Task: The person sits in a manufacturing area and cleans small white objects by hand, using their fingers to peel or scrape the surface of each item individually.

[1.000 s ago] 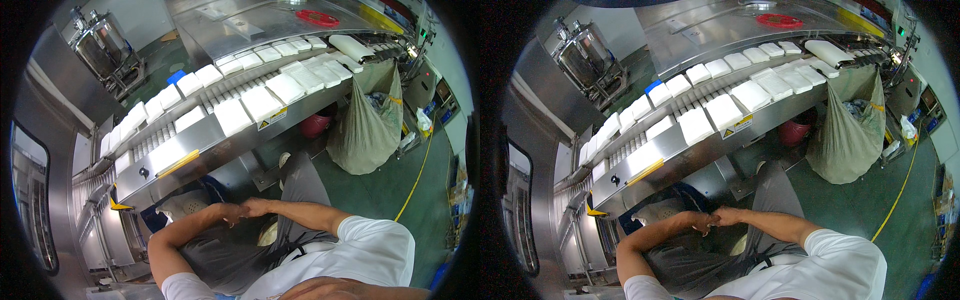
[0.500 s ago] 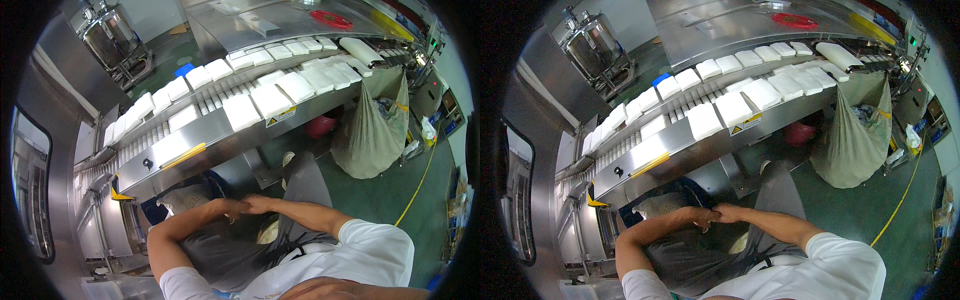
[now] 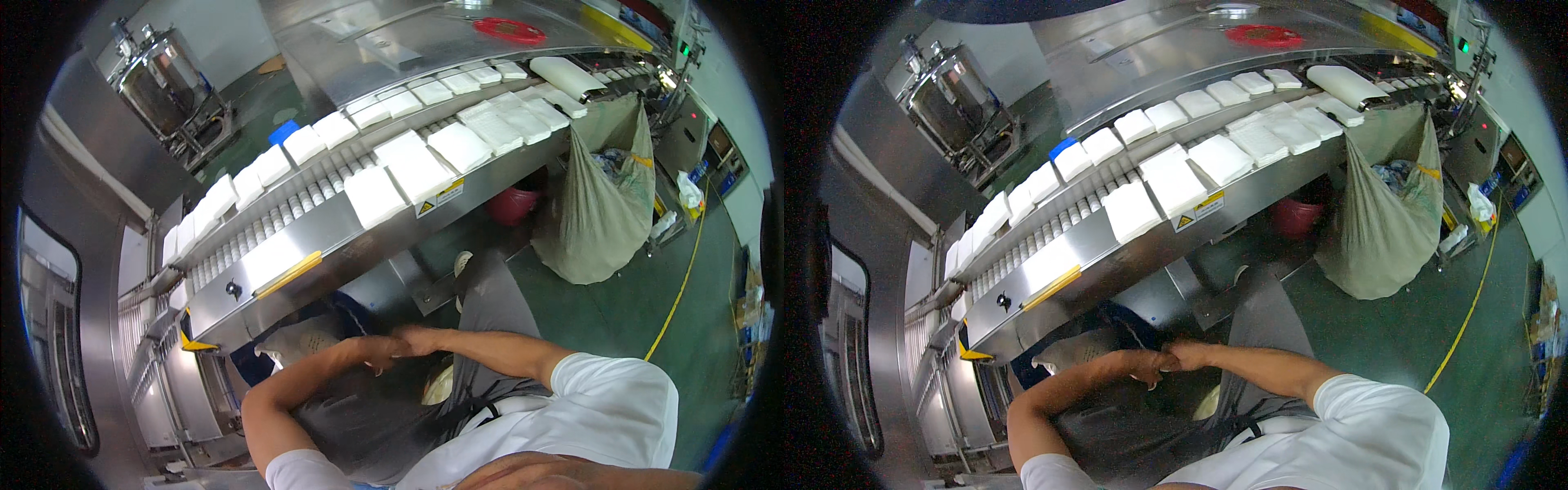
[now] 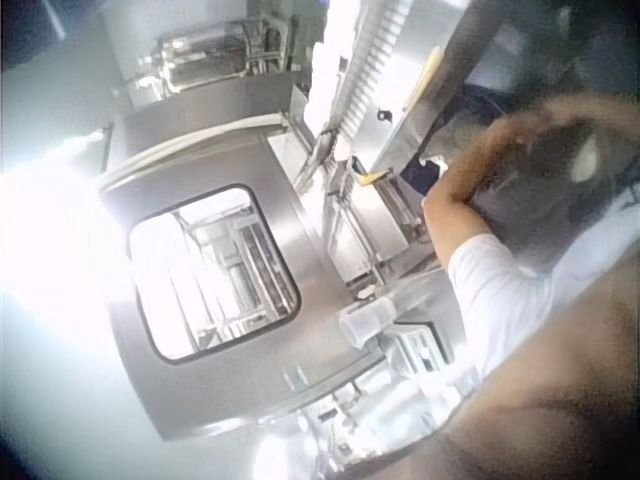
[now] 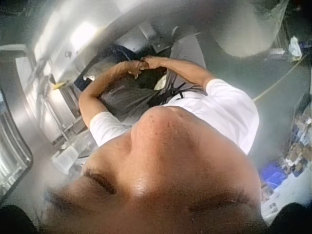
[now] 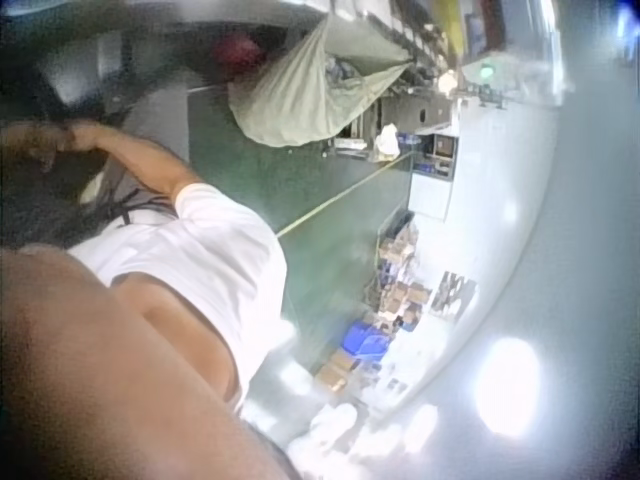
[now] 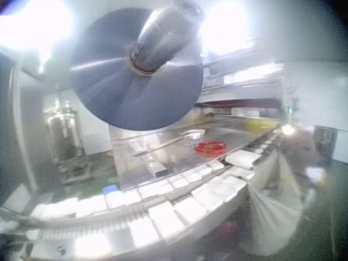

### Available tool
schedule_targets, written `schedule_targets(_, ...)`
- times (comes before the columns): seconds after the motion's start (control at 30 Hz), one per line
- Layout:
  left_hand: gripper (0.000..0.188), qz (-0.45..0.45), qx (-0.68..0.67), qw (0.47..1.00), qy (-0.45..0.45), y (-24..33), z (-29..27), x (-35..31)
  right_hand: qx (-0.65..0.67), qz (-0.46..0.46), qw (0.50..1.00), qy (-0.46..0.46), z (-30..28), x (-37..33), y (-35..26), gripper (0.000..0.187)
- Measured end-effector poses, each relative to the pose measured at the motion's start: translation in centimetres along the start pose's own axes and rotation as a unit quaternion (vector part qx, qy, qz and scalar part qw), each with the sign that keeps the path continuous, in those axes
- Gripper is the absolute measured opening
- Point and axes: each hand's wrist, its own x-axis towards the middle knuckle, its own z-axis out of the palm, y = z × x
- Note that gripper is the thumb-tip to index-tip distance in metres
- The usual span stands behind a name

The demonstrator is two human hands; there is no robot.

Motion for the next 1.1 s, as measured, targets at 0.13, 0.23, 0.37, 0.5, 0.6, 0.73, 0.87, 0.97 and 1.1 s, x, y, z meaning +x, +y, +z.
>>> schedule_targets(0.13, 0.048, -0.115, -0.011, 0.992, -0.051, 0.6, -0.1, 0.1, 0.021, -0.031, 0.999, -0.014, 0.0, 0.3, -0.4, 0.036)
schedule_targets(0.23, 0.05, -0.059, -0.002, 0.997, -0.05, -1.3, 0.8, 0.4, 0.007, 0.037, 0.998, -0.053, 0.7, 0.4, 1.0, 0.032)
schedule_targets(0.37, 0.056, -0.098, -0.089, 0.988, -0.081, -5.0, 3.1, 1.2, -0.016, -0.074, 0.993, -0.09, 2.5, 1.3, 4.8, 0.029)
schedule_targets(0.5, 0.071, -0.162, -0.102, 0.977, -0.09, 0.8, -0.5, 0.7, -0.039, 0.013, 0.988, -0.149, 2.1, 0.0, 4.3, 0.023)
schedule_targets(0.6, 0.073, -0.119, -0.019, 0.988, -0.1, -0.3, 0.0, 0.6, -0.104, 0.03, 0.984, -0.143, 2.5, -0.7, 4.7, 0.022)
schedule_targets(0.73, 0.07, -0.186, -0.066, 0.971, -0.136, -1.4, 0.7, 0.8, -0.12, 0.039, 0.988, -0.09, 1.2, 0.7, 3.9, 0.022)
schedule_targets(0.87, 0.066, -0.102, 0.076, 0.983, -0.134, -2.2, 2.1, 0.8, 0.076, 0.106, 0.991, 0.032, 0.0, 1.8, 1.3, 0.032)
schedule_targets(0.97, 0.06, 0.0, 0.248, 0.955, -0.166, 1.5, -0.4, 2.1, 0.15, 0.121, 0.978, 0.074, -0.6, 1.3, -0.9, 0.041)
schedule_targets(1.1, 0.053, 0.158, 0.279, 0.943, -0.095, 5.9, -0.6, 4.0, 0.44, 0.142, 0.886, -0.022, -2.6, 1.4, -4.6, 0.046)
